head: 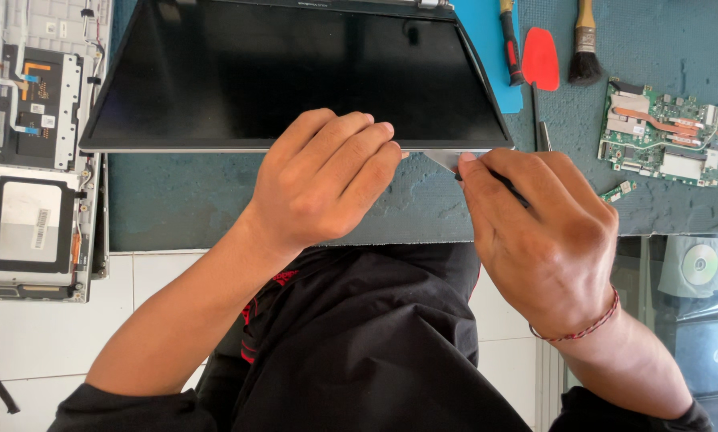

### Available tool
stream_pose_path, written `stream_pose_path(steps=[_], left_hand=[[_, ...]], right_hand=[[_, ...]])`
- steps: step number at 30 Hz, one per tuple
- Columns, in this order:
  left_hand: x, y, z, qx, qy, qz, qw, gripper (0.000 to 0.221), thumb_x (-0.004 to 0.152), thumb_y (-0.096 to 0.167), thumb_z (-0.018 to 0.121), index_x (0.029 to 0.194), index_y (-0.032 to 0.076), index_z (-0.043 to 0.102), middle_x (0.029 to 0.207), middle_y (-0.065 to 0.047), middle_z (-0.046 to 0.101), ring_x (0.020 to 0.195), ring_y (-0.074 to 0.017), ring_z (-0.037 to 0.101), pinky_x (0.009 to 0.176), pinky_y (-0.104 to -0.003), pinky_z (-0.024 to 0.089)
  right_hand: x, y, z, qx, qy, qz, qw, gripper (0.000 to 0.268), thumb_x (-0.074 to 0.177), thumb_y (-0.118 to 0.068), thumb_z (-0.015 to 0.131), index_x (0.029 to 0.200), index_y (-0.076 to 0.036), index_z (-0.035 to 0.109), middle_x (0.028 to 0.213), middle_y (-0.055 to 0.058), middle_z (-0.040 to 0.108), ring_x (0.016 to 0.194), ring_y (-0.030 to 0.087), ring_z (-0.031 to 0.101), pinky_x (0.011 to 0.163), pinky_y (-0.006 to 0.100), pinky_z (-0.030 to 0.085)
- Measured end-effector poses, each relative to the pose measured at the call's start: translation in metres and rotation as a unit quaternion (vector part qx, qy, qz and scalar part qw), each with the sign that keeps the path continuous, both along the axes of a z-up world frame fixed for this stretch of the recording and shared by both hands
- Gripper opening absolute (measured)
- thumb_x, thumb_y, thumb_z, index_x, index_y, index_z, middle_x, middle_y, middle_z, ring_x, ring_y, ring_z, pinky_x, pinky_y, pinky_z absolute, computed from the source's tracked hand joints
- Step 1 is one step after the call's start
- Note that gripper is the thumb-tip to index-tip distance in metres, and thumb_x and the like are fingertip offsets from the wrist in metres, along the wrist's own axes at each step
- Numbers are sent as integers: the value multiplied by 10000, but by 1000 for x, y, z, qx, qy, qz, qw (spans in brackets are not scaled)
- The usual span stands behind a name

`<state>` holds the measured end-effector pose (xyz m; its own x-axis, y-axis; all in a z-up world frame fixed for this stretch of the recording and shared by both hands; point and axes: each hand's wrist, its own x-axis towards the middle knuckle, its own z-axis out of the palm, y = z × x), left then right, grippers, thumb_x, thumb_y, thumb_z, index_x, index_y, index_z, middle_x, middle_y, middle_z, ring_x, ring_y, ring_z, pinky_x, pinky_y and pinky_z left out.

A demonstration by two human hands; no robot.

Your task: The person uses a prying tool to carefully separate the bezel from the edges of a laptop screen. They work around the perimeter, lifting and detaching the frame piece by piece while the laptop body and internal components remain visible on the workbench.

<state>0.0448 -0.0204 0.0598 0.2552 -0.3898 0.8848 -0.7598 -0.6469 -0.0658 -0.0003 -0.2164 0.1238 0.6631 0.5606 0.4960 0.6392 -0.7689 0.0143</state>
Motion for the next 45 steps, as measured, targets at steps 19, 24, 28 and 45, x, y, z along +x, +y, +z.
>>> stream_pose_path(steps=[19,24,28,45], left_hand=[[4,-6,5,128,-61,91,986,173,909,17,499,786,83,601,789,-58,584,715,-165,569,646,-245,466],[6,-5,8,119,-60,92,987,207,906,-13,441,804,61,605,790,-67,562,709,-172,553,645,-255,456],[6,-5,10,112,-56,89,988,197,900,-22,457,799,64,603,786,-65,564,702,-174,552,643,-256,452],[0,-10,3,132,-36,91,986,205,883,-26,485,733,89,565,770,-59,547,685,-174,514,649,-261,441]], right_hand=[[-3,13,11,-274,-64,-94,955,170,966,11,660,877,-134,664,760,-46,463,676,144,473,460,245,399],[-9,25,1,-194,-67,-122,971,74,974,-2,640,971,-66,676,880,9,542,702,196,465,549,286,447],[-7,26,-15,-153,-91,-109,978,129,934,84,612,956,-30,671,931,79,571,695,219,456,582,296,453],[38,24,39,-354,323,-210,852,212,788,-3,481,622,-121,540,667,40,502,558,373,568,442,438,463]])
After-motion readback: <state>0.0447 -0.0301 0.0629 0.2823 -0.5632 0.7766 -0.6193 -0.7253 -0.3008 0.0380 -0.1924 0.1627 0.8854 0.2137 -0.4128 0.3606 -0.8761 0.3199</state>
